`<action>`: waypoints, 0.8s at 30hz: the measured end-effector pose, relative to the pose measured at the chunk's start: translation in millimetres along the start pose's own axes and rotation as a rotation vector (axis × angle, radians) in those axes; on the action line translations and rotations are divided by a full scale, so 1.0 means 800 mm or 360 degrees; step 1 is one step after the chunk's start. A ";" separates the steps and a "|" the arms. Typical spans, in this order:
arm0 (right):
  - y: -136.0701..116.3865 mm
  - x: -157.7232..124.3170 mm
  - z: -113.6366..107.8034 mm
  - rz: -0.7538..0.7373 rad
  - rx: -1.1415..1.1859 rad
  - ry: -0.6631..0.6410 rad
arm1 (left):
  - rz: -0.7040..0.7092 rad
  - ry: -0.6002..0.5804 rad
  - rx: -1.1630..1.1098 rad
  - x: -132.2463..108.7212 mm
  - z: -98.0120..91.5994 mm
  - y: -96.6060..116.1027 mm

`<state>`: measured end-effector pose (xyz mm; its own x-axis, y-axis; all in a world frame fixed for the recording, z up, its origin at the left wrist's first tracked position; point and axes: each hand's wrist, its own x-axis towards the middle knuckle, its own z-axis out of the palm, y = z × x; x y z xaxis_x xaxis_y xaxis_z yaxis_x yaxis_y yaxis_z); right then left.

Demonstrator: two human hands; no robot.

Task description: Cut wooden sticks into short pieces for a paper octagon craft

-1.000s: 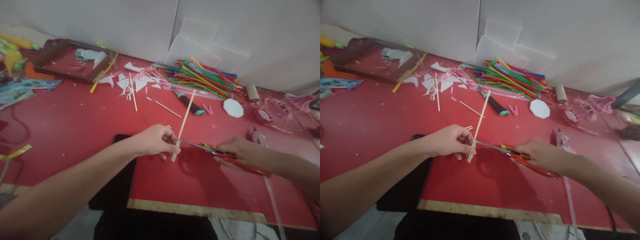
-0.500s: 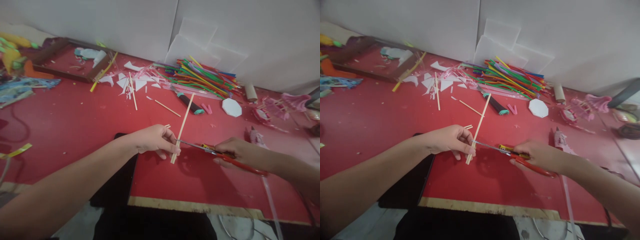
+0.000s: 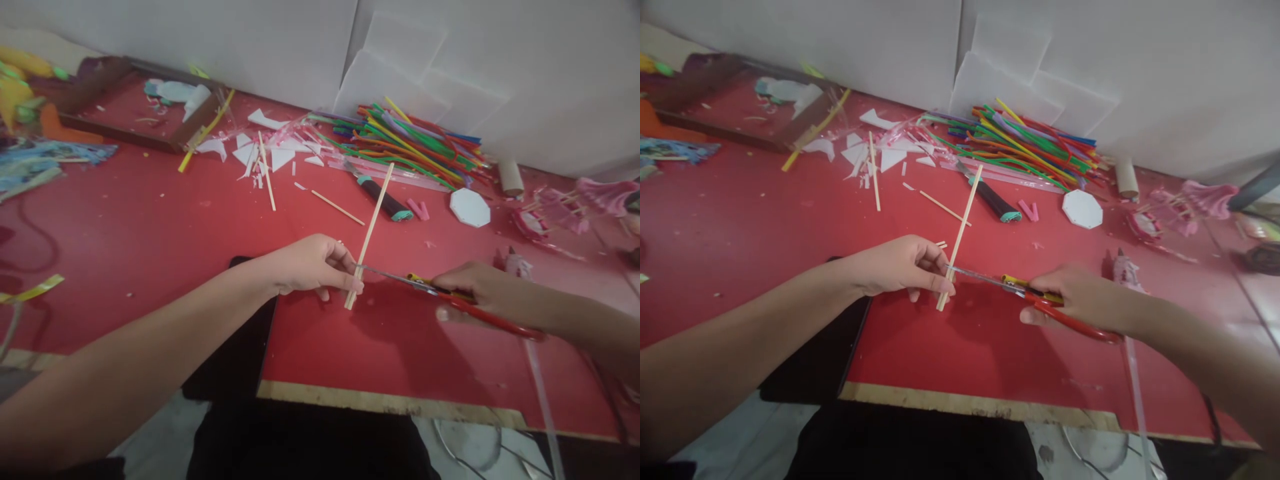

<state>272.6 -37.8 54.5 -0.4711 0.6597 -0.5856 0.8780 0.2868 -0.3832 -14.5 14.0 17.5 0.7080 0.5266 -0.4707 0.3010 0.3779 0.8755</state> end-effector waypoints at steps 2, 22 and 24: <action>0.000 0.002 -0.001 0.0009 0.0047 -0.0030 | 0.0017 -0.0008 -0.0027 0.001 -0.001 -0.002; -0.003 -0.002 0.013 0.0159 -0.0677 0.0552 | 0.0244 0.0256 0.0431 0.002 0.005 -0.006; -0.004 -0.001 0.015 0.0115 -0.0638 0.0584 | 0.0283 0.0242 0.0419 0.004 0.004 -0.008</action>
<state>269.0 -47.8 48.1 -0.4109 0.8659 -0.2852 0.9043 0.4268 -0.0072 -12.3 10.6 10.9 0.6670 0.6812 -0.3019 0.3500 0.0713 0.9340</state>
